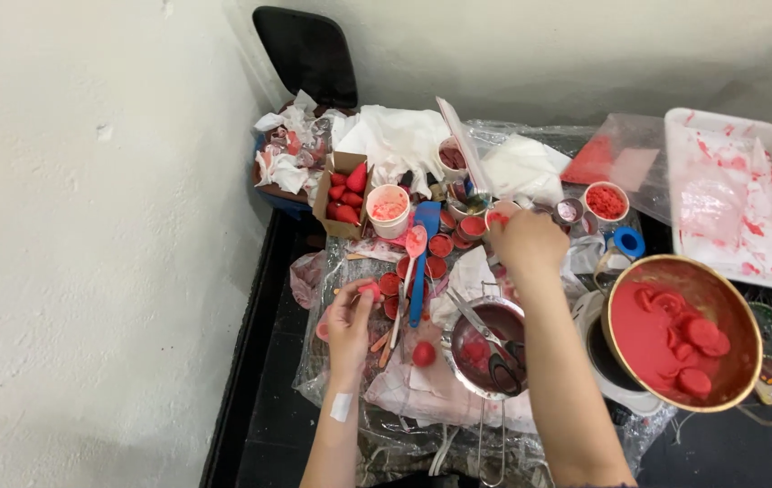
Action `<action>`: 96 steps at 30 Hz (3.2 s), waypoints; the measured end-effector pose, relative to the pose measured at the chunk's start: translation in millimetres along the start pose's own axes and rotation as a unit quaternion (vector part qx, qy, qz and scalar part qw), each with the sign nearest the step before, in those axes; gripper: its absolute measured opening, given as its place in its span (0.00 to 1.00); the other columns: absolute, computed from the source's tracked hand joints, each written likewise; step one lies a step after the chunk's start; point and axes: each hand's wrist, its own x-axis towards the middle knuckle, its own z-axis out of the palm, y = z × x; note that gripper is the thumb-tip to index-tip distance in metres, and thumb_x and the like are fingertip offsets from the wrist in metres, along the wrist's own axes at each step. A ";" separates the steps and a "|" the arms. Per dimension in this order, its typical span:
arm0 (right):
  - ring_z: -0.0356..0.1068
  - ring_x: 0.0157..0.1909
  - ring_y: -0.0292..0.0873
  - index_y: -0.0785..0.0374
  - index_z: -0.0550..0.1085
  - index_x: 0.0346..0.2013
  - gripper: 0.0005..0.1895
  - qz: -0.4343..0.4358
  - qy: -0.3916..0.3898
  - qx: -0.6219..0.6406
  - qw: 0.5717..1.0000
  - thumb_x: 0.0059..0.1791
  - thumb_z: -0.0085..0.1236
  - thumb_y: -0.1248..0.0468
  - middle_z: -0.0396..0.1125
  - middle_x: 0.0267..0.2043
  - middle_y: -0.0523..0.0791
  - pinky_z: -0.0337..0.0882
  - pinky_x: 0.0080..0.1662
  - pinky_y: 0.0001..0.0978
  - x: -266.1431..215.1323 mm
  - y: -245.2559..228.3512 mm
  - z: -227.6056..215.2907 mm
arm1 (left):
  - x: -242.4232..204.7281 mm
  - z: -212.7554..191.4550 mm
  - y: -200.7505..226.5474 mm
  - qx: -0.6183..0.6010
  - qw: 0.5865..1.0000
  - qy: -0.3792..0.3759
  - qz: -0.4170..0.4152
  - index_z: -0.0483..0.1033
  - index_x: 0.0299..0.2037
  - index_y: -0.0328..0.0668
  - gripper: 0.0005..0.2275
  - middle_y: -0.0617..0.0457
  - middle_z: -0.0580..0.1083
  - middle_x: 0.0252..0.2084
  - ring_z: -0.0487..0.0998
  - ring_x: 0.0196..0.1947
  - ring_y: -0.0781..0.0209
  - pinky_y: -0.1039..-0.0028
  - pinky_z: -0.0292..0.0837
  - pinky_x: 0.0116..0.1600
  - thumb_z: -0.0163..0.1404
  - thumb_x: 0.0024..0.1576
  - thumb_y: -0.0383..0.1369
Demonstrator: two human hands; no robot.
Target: The recorder is trimming and finishing small red wax candle ornaments using scissors and a picking tool at a workspace filled with craft supplies.
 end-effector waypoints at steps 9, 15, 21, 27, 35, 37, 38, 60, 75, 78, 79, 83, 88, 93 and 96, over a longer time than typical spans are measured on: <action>0.65 0.60 0.61 0.59 0.63 0.61 0.44 -0.334 0.141 0.208 0.908 0.34 0.72 0.54 0.62 0.60 0.56 0.70 0.53 0.51 9.7 -118.7 42.5 | 6.4 -9.6 9.2 0.026 0.999 0.034 0.003 0.76 0.52 0.32 0.11 0.52 0.78 0.42 0.77 0.41 0.67 0.77 0.73 0.49 0.53 0.64 0.30; 0.62 0.63 0.60 0.57 0.60 0.68 0.45 -0.217 0.043 0.229 0.948 0.40 0.72 0.56 0.60 0.64 0.56 0.66 0.58 0.52 39.6 -123.1 46.8 | -0.6 -14.4 22.1 0.046 0.999 0.019 -0.018 0.76 0.51 0.35 0.11 0.55 0.79 0.41 0.79 0.42 0.70 0.80 0.73 0.48 0.53 0.62 0.31; 0.56 0.69 0.63 0.61 0.63 0.65 0.43 -0.138 0.177 0.077 0.971 0.37 0.69 0.57 0.56 0.66 0.59 0.60 0.62 0.59 40.6 -114.0 63.1 | 0.9 -16.5 17.1 0.025 0.999 0.024 -0.027 0.77 0.51 0.34 0.11 0.53 0.79 0.40 0.75 0.38 0.71 0.81 0.69 0.41 0.54 0.62 0.30; 0.67 0.61 0.55 0.62 0.78 0.42 0.08 -0.309 0.184 -0.028 0.933 0.49 0.59 0.63 0.69 0.56 0.53 0.67 0.62 0.55 30.5 -135.1 94.6 | 4.1 -20.4 12.0 0.026 0.999 0.021 -0.011 0.77 0.51 0.34 0.10 0.55 0.78 0.40 0.76 0.39 0.72 0.81 0.72 0.46 0.54 0.63 0.30; 0.77 0.30 0.50 0.59 0.81 0.25 0.05 -0.182 0.078 0.001 0.980 0.44 0.58 0.66 0.75 0.27 0.50 0.76 0.31 0.39 41.8 -150.2 160.5 | 3.1 -17.1 14.7 0.013 1.000 0.013 -0.003 0.76 0.51 0.34 0.10 0.53 0.78 0.40 0.77 0.40 0.70 0.79 0.72 0.47 0.54 0.62 0.30; 0.78 0.33 0.52 0.60 0.80 0.25 0.05 -0.150 0.058 0.024 0.987 0.44 0.58 0.67 0.75 0.28 0.52 0.77 0.34 0.41 37.0 -150.8 149.7 | 1.0 -16.5 16.5 0.013 1.000 0.007 0.005 0.76 0.51 0.33 0.10 0.53 0.78 0.41 0.77 0.41 0.70 0.78 0.73 0.49 0.54 0.63 0.30; 0.77 0.34 0.53 0.61 0.81 0.26 0.04 -0.139 0.051 0.046 0.988 0.44 0.59 0.67 0.75 0.29 0.53 0.77 0.35 0.43 33.7 -150.7 142.9 | 0.3 -15.4 18.6 0.015 1.000 0.005 0.008 0.76 0.51 0.33 0.10 0.53 0.78 0.41 0.78 0.42 0.69 0.78 0.74 0.50 0.54 0.63 0.30; 0.76 0.48 0.41 0.66 0.78 0.39 0.06 -0.170 0.184 0.521 0.816 0.47 0.62 0.73 0.75 0.45 0.47 0.74 0.51 0.30 -185.6 -14.8 5.9 | -58.1 59.7 -25.5 -0.265 0.932 -0.125 -0.211 0.74 0.56 0.38 0.11 0.56 0.79 0.45 0.80 0.41 0.72 0.84 0.74 0.44 0.48 0.67 0.32; 0.71 0.52 0.35 0.68 0.78 0.44 0.07 -0.150 0.049 0.689 0.707 0.52 0.57 0.72 0.72 0.50 0.45 0.71 0.53 0.26 -197.8 9.4 43.5 | -77.9 61.7 -9.9 -0.100 0.981 -0.161 -0.029 0.75 0.52 0.33 0.10 0.52 0.79 0.49 0.78 0.51 0.66 0.76 0.72 0.58 0.55 0.62 0.25; 0.71 0.44 0.34 0.70 0.78 0.44 0.06 -0.103 0.022 0.731 0.675 0.53 0.57 0.73 0.70 0.48 0.45 0.71 0.46 0.25 -196.2 14.4 61.7 | -76.9 60.1 -13.5 -0.090 0.980 -0.174 -0.034 0.76 0.52 0.31 0.10 0.51 0.79 0.48 0.79 0.50 0.65 0.76 0.73 0.58 0.55 0.62 0.25; 0.71 0.44 0.34 0.70 0.78 0.44 0.06 -0.101 0.022 0.731 0.674 0.53 0.57 0.73 0.70 0.48 0.45 0.71 0.46 0.25 -196.6 16.3 68.8 | -77.7 60.7 -15.6 -0.089 0.980 -0.175 -0.035 0.76 0.52 0.31 0.10 0.51 0.79 0.48 0.79 0.50 0.65 0.76 0.73 0.58 0.55 0.62 0.25; 0.71 0.37 0.34 0.67 0.72 0.43 0.06 -0.014 -0.009 0.810 0.586 0.52 0.58 0.74 0.71 0.42 0.48 0.72 0.41 0.24 -196.0 16.1 69.9 | -79.7 65.2 -17.4 -0.099 0.976 -0.185 -0.063 0.76 0.52 0.31 0.10 0.50 0.79 0.48 0.79 0.49 0.65 0.76 0.73 0.56 0.56 0.61 0.24; 0.71 0.37 0.33 0.66 0.70 0.38 0.06 -0.046 0.001 0.827 0.561 0.51 0.58 0.75 0.70 0.44 0.46 0.72 0.39 0.24 -197.9 18.1 67.3 | -82.1 70.5 -11.8 -0.100 0.978 -0.175 -0.062 0.75 0.52 0.31 0.11 0.50 0.79 0.48 0.79 0.49 0.65 0.76 0.73 0.56 0.55 0.61 0.24; 0.71 0.35 0.35 0.67 0.70 0.37 0.06 -0.062 0.005 0.791 0.609 0.50 0.59 0.76 0.71 0.44 0.47 0.73 0.38 0.25 -198.9 22.4 69.3 | -81.7 68.7 -15.7 -0.094 0.977 -0.179 -0.067 0.76 0.52 0.30 0.11 0.49 0.80 0.48 0.79 0.48 0.65 0.76 0.73 0.56 0.56 0.62 0.24; 0.71 0.43 0.32 0.67 0.69 0.42 0.07 -0.106 0.023 0.738 0.666 0.51 0.56 0.76 0.64 0.48 0.44 0.74 0.40 0.25 -200.7 17.0 49.6 | -81.2 70.2 -10.5 -0.090 0.977 -0.184 -0.057 0.76 0.52 0.30 0.11 0.49 0.80 0.48 0.80 0.49 0.64 0.75 0.73 0.57 0.56 0.61 0.24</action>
